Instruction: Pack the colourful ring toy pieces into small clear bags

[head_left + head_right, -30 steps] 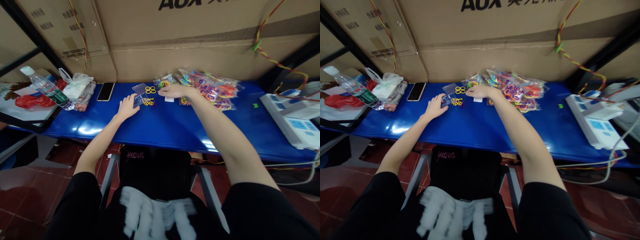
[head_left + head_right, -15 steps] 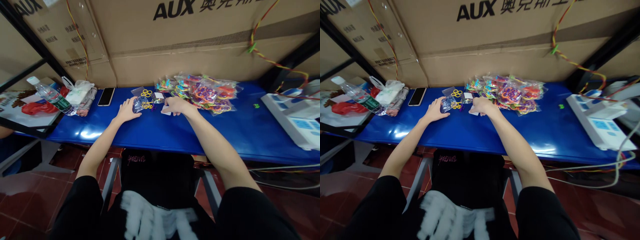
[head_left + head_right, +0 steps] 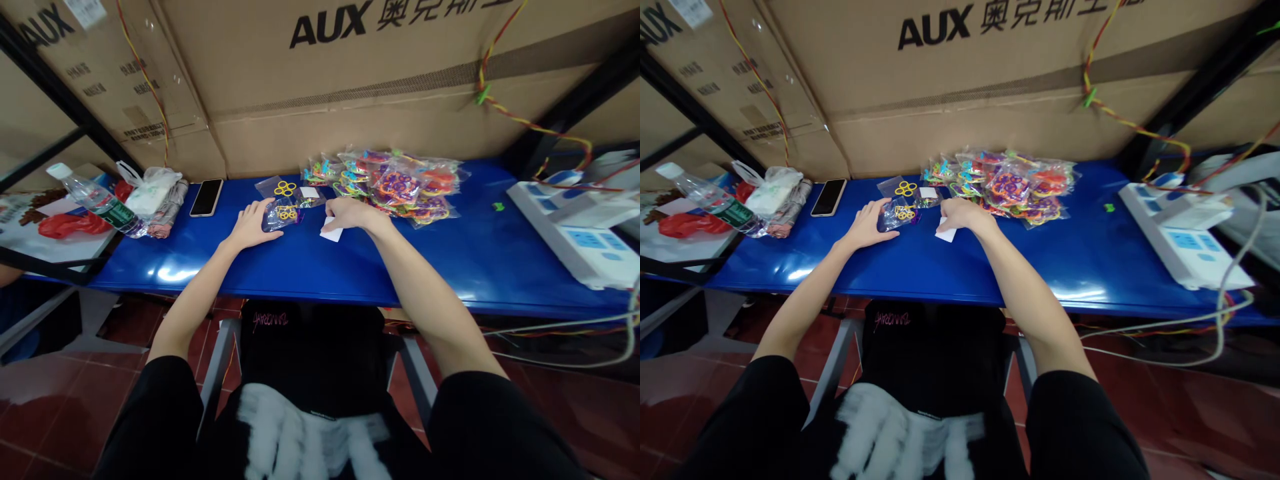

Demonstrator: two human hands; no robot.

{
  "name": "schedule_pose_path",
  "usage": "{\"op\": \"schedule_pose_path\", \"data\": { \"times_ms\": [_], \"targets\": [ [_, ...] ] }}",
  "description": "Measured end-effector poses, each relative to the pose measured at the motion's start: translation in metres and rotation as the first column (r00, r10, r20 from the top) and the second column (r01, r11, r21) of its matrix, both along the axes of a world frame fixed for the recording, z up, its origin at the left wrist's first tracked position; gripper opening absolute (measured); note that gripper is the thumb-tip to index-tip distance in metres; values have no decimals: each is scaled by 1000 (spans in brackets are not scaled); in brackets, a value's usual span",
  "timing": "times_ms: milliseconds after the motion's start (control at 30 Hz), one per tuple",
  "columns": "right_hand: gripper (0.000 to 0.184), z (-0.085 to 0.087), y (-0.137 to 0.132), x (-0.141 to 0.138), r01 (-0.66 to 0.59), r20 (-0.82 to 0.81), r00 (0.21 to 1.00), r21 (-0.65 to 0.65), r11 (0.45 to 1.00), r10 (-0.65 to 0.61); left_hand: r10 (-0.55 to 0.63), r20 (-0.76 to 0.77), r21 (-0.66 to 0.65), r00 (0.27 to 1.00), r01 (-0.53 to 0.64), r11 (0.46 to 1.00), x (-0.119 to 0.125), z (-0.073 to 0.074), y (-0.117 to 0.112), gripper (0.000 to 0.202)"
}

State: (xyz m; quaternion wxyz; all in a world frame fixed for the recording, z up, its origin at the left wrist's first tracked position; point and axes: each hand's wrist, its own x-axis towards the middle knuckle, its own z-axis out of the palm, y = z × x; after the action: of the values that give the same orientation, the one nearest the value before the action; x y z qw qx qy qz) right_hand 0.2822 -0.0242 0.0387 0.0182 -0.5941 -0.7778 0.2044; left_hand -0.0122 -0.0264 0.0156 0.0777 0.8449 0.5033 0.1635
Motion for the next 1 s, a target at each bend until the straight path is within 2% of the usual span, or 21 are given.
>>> {"op": "schedule_pose_path", "data": {
  "times_ms": [100,200,300,400,467,533,567,633,700,800,933,1000],
  "targets": [
    [23,1,1,3,-39,-107,993,27,999,42,-9,-6,1,1000,9,1000,1,-1,0,92],
    [14,5,0,6,-101,-297,948,54,993,112,-21,-37,17,999,21,1000,3,-2,-1,91],
    [19,7,-2,4,-92,-507,853,88,992,124,-34,-69,47,997,38,998,6,-3,-3,89],
    [20,4,-4,-6,-84,-619,745,281,956,248,-39,-66,71,997,44,997,8,-3,-4,88],
    [18,-1,-3,-14,-95,-589,703,476,874,398,-44,-37,70,998,46,996,8,-2,-4,87],
    [17,-7,-2,-20,-118,-509,699,611,782,503,-65,10,53,998,64,997,7,-2,-3,86],
    [18,-10,-1,-22,-128,-468,710,649,750,526,-86,40,43,996,84,996,6,-2,-2,86],
    [21,-14,0,-25,-134,-399,755,682,719,520,-139,102,30,985,137,990,5,-4,0,86],
    [23,-16,-2,-28,-136,-350,805,678,723,479,-186,155,21,970,185,982,5,-5,1,86],
    [27,-15,-7,-35,-165,-313,843,625,763,438,-228,194,4,954,232,973,6,-6,1,86],
    [41,-11,-12,-40,-221,-328,822,570,791,466,-238,218,-15,947,247,969,7,-6,0,84],
    [49,-8,-12,-38,-191,-367,813,565,802,452,-231,227,-12,946,240,971,5,-7,2,84]
  ]
}}
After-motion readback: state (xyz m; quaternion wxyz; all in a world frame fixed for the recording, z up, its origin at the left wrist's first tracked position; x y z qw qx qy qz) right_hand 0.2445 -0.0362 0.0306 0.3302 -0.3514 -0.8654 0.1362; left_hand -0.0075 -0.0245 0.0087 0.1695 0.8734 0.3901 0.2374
